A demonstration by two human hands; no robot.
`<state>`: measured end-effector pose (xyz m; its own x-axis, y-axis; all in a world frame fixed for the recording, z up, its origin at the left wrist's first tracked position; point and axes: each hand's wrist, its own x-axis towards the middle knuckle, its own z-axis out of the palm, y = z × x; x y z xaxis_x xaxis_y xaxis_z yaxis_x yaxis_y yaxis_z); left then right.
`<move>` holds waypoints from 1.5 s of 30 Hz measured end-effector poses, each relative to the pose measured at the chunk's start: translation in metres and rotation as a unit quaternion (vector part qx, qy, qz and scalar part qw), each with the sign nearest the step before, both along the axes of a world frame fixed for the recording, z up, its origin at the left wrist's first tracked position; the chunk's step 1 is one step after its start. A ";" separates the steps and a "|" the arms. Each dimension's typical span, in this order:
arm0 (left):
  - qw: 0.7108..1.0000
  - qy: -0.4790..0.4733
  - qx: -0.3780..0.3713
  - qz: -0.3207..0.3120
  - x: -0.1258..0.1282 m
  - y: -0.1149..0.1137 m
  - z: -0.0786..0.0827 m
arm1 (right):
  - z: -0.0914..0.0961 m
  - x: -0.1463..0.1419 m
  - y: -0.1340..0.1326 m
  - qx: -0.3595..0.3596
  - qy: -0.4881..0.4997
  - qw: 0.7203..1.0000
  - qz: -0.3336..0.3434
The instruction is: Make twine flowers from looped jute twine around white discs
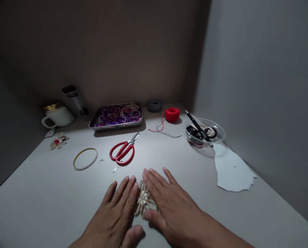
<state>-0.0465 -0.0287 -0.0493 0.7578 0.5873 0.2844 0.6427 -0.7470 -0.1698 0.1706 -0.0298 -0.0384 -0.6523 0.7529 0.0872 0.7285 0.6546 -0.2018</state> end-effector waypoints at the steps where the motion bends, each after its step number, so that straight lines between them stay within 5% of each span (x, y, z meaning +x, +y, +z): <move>1: 1.000 -0.005 0.003 0.003 -0.001 -0.002 0.001 | -0.002 0.001 0.000 0.009 0.004 1.000 -0.014; 8: 0.998 -0.033 0.030 0.039 -0.002 -0.009 0.000 | -0.003 -0.017 -0.003 0.055 -0.020 0.998 -0.017; 15: 0.973 0.031 -0.222 0.053 0.002 -0.008 0.011 | -0.007 -0.034 -0.002 0.001 -0.024 0.998 -0.050; 23: 0.956 -0.016 -0.285 0.068 0.000 -0.012 0.021 | -0.007 -0.018 -0.010 0.010 0.057 0.997 -0.040; 26: 0.957 -0.033 -0.282 0.066 -0.001 -0.013 0.022 | -0.011 -0.018 -0.009 0.012 0.079 0.997 -0.023; 29: 0.958 -0.054 -0.269 0.079 -0.002 -0.015 0.020 | -0.010 -0.014 -0.008 0.018 0.133 0.987 -0.085; 32: 0.962 -0.100 -0.227 0.114 -0.003 -0.018 0.017 | -0.003 -0.005 -0.006 0.089 0.205 0.964 -0.144; 34: 0.964 -0.160 -0.172 0.125 -0.002 -0.020 0.015 | 0.002 0.001 -0.004 0.155 0.243 0.953 -0.097; 38: 0.963 -0.266 -0.041 -0.011 0.002 -0.018 0.013 | 0.005 -0.002 -0.003 0.201 0.238 0.947 0.078; 41: 0.969 -0.225 0.004 -0.100 0.007 -0.014 0.007 | 0.004 -0.007 -0.003 0.212 0.232 0.946 0.079; 45: 0.973 -0.203 -0.001 -0.108 0.009 -0.012 -0.001 | 0.010 0.004 0.000 0.161 0.212 0.962 0.061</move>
<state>-0.0377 -0.0408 -0.0508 0.6888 0.4278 0.5852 0.4847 -0.8721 0.0669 0.1746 -0.0301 -0.0288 -0.5886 0.5629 0.5803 0.5394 0.8081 -0.2367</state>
